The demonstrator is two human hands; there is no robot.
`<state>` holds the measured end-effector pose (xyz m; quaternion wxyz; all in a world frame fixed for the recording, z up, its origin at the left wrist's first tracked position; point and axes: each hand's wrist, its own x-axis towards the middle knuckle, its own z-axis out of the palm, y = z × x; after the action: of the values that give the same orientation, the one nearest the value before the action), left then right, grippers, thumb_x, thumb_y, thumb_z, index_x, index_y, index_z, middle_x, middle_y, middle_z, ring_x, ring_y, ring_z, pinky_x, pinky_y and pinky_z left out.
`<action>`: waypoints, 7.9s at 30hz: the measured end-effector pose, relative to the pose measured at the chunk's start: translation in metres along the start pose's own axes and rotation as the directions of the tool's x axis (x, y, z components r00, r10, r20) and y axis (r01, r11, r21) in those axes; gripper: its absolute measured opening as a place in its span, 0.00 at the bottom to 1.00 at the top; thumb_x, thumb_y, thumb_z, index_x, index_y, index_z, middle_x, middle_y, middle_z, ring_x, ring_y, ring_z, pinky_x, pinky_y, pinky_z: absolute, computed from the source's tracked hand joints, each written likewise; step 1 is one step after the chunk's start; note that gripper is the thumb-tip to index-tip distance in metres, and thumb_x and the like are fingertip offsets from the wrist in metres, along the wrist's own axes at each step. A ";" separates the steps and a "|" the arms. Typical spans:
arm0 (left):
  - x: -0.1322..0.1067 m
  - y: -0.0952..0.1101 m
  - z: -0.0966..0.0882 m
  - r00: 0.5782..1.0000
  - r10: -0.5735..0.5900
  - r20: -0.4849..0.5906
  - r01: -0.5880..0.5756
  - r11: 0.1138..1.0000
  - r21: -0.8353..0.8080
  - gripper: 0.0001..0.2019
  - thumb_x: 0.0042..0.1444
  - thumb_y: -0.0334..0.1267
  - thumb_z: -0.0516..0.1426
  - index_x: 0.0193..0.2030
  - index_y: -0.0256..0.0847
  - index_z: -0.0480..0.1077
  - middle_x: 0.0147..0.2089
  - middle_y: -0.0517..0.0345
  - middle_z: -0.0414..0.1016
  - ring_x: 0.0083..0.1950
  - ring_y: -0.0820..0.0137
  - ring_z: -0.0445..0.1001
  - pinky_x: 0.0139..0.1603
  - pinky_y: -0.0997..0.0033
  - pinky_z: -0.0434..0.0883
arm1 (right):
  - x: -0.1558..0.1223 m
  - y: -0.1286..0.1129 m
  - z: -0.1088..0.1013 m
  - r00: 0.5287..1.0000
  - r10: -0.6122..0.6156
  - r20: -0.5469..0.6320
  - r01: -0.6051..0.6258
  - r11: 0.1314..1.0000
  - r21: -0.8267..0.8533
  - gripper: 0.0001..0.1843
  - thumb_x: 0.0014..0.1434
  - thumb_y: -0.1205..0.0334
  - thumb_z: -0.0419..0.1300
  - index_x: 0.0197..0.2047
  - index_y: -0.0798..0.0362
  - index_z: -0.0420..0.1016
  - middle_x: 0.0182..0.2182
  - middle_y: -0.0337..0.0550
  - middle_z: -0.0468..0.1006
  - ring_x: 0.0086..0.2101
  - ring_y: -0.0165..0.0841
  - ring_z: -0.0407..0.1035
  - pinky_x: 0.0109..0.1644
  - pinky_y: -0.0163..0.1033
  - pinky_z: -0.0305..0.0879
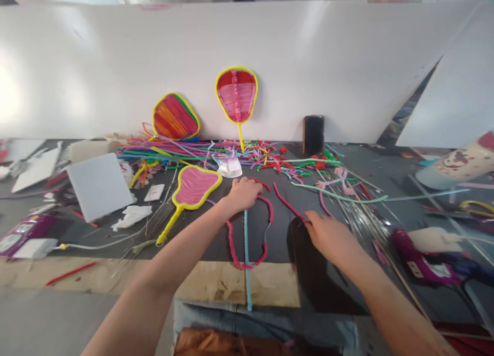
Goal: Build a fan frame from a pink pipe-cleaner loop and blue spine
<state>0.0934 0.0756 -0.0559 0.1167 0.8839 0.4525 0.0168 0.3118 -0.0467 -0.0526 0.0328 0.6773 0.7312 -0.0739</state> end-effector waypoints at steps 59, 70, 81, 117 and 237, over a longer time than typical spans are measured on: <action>-0.077 0.025 0.001 0.964 -0.261 -0.049 -0.019 0.117 -0.993 0.13 0.54 0.43 0.60 0.43 0.39 0.76 0.33 0.55 0.76 0.36 0.71 0.72 0.41 0.72 0.67 | 0.035 -0.050 0.004 0.927 -0.031 -0.374 0.344 0.468 0.814 0.13 0.64 0.58 0.52 0.44 0.51 0.75 0.34 0.43 0.78 0.31 0.32 0.72 0.37 0.35 0.67; -0.075 0.027 0.010 0.934 -0.261 -0.244 -0.084 0.504 -0.860 0.10 0.57 0.40 0.57 0.42 0.42 0.78 0.37 0.52 0.77 0.42 0.66 0.73 0.49 0.64 0.69 | 0.032 -0.055 0.004 0.936 -0.068 -0.345 0.338 0.451 0.826 0.11 0.62 0.61 0.54 0.43 0.52 0.76 0.30 0.40 0.79 0.29 0.30 0.73 0.35 0.33 0.68; -0.076 0.026 0.016 0.938 -0.300 -0.172 -0.021 0.447 -0.894 0.15 0.58 0.39 0.56 0.52 0.45 0.71 0.38 0.55 0.77 0.45 0.66 0.74 0.50 0.65 0.69 | 0.035 -0.059 0.008 0.967 -0.044 -0.250 0.250 0.345 0.905 0.10 0.61 0.58 0.56 0.39 0.52 0.76 0.30 0.40 0.77 0.31 0.31 0.70 0.36 0.34 0.64; -0.069 0.024 0.020 0.903 0.173 0.394 0.408 -0.635 -0.656 0.14 0.50 0.34 0.64 0.41 0.34 0.68 0.34 0.51 0.79 0.30 0.71 0.79 0.31 0.77 0.77 | 0.037 -0.040 0.008 0.988 -0.123 -0.089 0.048 -0.299 0.953 0.10 0.57 0.53 0.62 0.34 0.52 0.75 0.25 0.38 0.70 0.20 0.23 0.56 0.22 0.32 0.49; -0.070 0.024 0.024 0.990 -0.139 0.013 -0.035 -0.340 -0.940 0.05 0.54 0.29 0.60 0.38 0.37 0.69 0.44 0.54 0.75 0.47 0.65 0.76 0.43 0.65 0.78 | 0.050 -0.052 0.016 0.982 -0.112 0.154 -0.179 -0.268 0.946 0.19 0.45 0.49 0.69 0.27 0.54 0.69 0.18 0.29 0.60 0.16 0.19 0.47 0.19 0.30 0.41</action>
<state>0.0741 0.0011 -0.0690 0.7657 0.3890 0.2916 0.4212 0.2549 -0.0031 -0.0722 -0.4504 0.4448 0.3564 -0.6872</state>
